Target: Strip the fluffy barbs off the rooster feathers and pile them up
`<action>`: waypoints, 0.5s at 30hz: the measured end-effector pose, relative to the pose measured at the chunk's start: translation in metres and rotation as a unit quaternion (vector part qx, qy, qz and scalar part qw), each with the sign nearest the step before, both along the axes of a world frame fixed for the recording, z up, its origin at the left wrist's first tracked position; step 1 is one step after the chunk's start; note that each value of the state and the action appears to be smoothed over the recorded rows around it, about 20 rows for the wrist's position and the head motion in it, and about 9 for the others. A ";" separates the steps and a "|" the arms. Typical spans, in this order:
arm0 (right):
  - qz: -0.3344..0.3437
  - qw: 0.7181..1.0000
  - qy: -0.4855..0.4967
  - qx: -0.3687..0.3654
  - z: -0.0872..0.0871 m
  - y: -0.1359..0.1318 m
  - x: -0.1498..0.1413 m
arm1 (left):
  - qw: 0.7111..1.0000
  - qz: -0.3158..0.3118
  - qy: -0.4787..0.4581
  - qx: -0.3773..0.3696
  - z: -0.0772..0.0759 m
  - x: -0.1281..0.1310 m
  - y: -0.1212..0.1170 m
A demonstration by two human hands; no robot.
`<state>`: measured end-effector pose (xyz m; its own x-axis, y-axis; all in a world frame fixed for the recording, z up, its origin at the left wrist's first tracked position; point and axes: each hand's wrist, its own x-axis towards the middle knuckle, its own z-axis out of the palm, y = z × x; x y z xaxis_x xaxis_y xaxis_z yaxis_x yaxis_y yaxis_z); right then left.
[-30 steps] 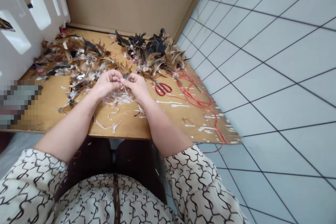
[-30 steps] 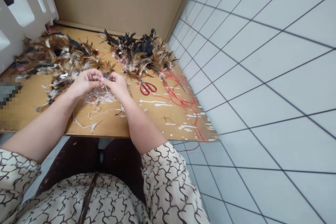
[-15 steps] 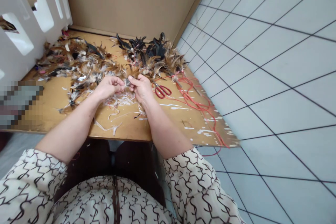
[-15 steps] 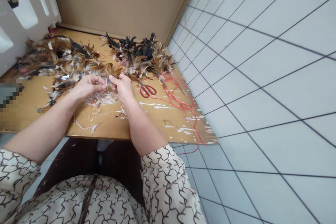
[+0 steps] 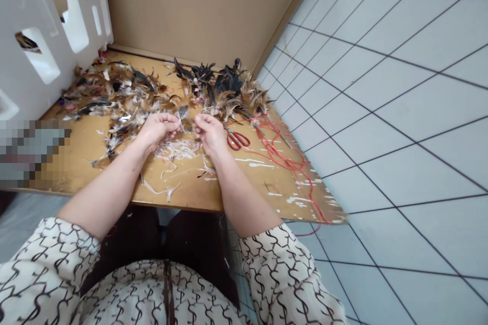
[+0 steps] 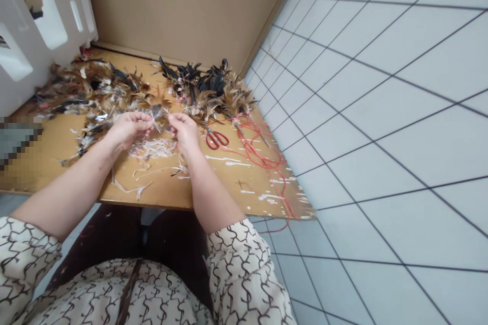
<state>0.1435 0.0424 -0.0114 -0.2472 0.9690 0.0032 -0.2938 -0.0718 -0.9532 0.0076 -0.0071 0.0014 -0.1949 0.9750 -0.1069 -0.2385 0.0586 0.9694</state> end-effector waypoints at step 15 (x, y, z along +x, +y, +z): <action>-0.063 0.994 -0.082 0.018 0.003 0.002 -0.003 | 0.996 0.003 0.085 0.011 -0.007 0.006 0.003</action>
